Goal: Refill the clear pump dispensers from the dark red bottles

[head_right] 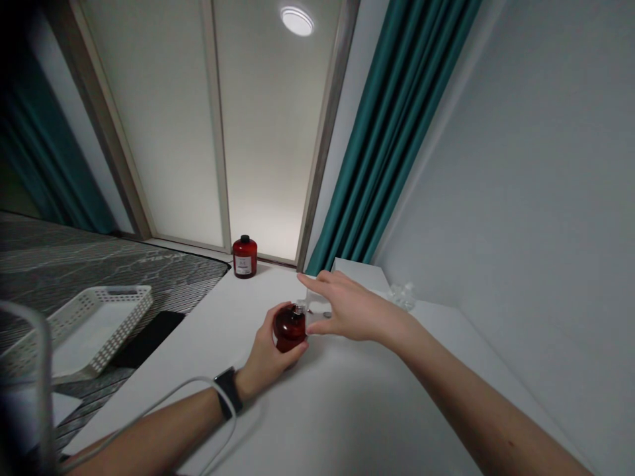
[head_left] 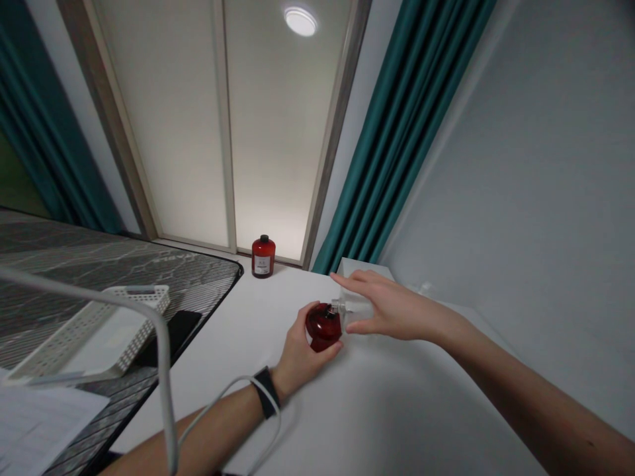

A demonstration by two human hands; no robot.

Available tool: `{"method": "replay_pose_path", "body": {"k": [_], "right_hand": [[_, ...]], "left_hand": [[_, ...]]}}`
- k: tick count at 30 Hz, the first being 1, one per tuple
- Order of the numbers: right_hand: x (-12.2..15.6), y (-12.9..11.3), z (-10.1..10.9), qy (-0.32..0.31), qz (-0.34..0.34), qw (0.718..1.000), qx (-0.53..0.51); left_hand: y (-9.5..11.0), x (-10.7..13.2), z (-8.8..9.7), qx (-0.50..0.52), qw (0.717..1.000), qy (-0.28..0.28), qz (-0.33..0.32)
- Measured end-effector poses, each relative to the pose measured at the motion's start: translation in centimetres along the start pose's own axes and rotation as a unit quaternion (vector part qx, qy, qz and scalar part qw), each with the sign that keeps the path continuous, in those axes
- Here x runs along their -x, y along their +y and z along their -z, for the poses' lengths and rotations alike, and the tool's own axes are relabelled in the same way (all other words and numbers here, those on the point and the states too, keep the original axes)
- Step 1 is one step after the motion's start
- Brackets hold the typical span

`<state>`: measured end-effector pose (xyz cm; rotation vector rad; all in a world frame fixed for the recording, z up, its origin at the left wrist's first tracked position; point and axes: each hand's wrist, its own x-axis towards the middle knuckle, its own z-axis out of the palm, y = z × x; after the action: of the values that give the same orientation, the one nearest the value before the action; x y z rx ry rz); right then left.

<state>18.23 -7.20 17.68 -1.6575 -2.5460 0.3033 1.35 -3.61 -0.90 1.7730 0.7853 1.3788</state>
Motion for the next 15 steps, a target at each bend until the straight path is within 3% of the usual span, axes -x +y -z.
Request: {"method": "replay_pose_path", "body": {"k": [15], "right_hand": [[-0.15,-0.44,0.28,-0.004,0.004,1.0,0.0]], "left_hand": [[-0.07,-0.03,0.14,-0.007,1.0,0.016,-0.015]]}}
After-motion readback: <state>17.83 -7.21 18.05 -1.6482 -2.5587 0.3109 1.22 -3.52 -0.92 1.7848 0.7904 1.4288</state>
